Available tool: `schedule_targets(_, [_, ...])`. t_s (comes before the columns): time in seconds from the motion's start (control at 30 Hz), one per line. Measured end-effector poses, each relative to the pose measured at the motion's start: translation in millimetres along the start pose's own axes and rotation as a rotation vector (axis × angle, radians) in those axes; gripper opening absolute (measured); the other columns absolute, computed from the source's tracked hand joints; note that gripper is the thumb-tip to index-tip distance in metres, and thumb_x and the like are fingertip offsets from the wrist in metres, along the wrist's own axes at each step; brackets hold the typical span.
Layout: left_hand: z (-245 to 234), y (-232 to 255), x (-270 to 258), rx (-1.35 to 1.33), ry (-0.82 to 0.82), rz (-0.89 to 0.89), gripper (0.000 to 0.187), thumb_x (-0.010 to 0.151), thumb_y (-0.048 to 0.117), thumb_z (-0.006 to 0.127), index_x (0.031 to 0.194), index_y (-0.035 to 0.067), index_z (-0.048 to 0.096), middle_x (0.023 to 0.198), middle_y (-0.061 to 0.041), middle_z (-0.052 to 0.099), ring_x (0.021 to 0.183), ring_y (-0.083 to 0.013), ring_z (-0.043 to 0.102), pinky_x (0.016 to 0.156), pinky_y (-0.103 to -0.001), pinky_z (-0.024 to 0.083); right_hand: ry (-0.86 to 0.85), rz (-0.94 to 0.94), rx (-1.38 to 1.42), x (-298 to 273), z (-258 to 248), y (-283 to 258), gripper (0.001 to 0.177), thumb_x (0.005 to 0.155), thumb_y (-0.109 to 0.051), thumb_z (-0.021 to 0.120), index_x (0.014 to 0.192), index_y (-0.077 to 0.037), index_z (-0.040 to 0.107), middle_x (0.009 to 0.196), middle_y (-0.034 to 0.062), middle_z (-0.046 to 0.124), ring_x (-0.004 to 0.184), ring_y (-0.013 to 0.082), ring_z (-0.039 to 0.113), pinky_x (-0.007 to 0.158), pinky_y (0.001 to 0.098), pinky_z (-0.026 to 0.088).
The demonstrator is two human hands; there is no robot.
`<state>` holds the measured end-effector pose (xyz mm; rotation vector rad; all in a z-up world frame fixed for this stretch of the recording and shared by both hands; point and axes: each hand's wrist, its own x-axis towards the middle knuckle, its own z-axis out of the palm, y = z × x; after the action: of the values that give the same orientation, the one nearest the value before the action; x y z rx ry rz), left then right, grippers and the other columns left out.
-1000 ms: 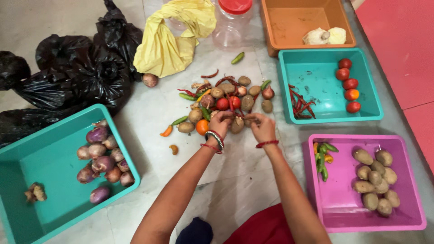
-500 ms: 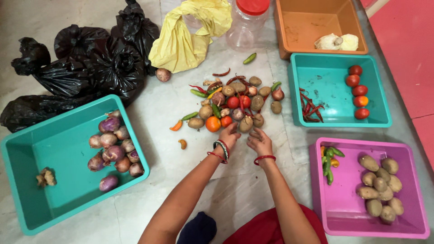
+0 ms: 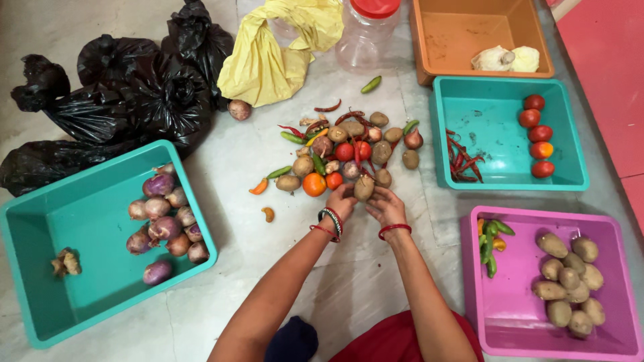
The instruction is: The person sorts a mixed pile of vegetables on the floor into separate colored plastic trays. They pick up items like garlic, chilies, tomatoes, potatoes, and onions one by one and place them into the appropriate containers.
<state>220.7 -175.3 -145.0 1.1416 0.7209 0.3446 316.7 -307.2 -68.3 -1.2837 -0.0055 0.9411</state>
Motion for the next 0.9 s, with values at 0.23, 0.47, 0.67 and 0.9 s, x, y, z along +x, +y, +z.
schedule_targets(0.23, [6.2, 17.3, -19.3, -0.051, 0.061, -0.186, 0.045, 0.082, 0.001, 0.063, 0.127, 0.005, 0.063, 0.116, -0.009, 0.072, 0.093, -0.0185, 0.067, 0.071, -0.03, 0.056, 0.052, -0.007, -0.05, -0.6, 6.4, -0.2, 0.038, 0.086, 0.004, 0.063, 0.122, -0.006, 0.054, 0.122, 0.0137, 0.064, 0.105, 0.0242, 0.067, 0.088, 0.0455, 0.06])
schedule_targets(0.47, [17.5, 23.0, -32.3, -0.163, 0.031, -0.18, 0.048, 0.083, -0.004, 0.061, 0.13, 0.004, 0.066, 0.118, -0.009, 0.072, 0.092, -0.0182, 0.067, 0.07, -0.03, 0.054, 0.114, 0.006, -0.062, -10.7, 5.2, -11.3, 0.047, 0.083, -0.002, 0.075, 0.122, -0.008, 0.048, 0.12, 0.0138, 0.066, 0.105, 0.0273, 0.069, 0.086, 0.0466, 0.062])
schedule_targets(0.67, [39.9, 45.4, -46.0, -0.188, -0.011, -0.182, 0.046, 0.088, -0.001, 0.059, 0.133, 0.008, 0.064, 0.128, -0.007, 0.07, 0.113, -0.0202, 0.067, 0.09, -0.036, 0.057, 0.107, -0.001, 0.043, -26.3, -6.9, -34.6, 0.049, 0.084, -0.005, 0.075, 0.126, -0.005, 0.048, 0.118, 0.0151, 0.068, 0.104, 0.0294, 0.071, 0.088, 0.0484, 0.06])
schedule_targets(0.9, [110.9, 103.5, -67.8, -0.1, -0.105, -0.095, 0.051, 0.083, -0.001, 0.063, 0.134, 0.007, 0.063, 0.132, -0.01, 0.068, 0.117, -0.0257, 0.065, 0.091, -0.04, 0.057, 0.163, -0.076, 0.176, -51.4, -42.1, -81.1, 0.045, 0.085, -0.006, 0.073, 0.128, -0.012, 0.059, 0.117, 0.0069, 0.068, 0.103, 0.0249, 0.068, 0.088, 0.0475, 0.058])
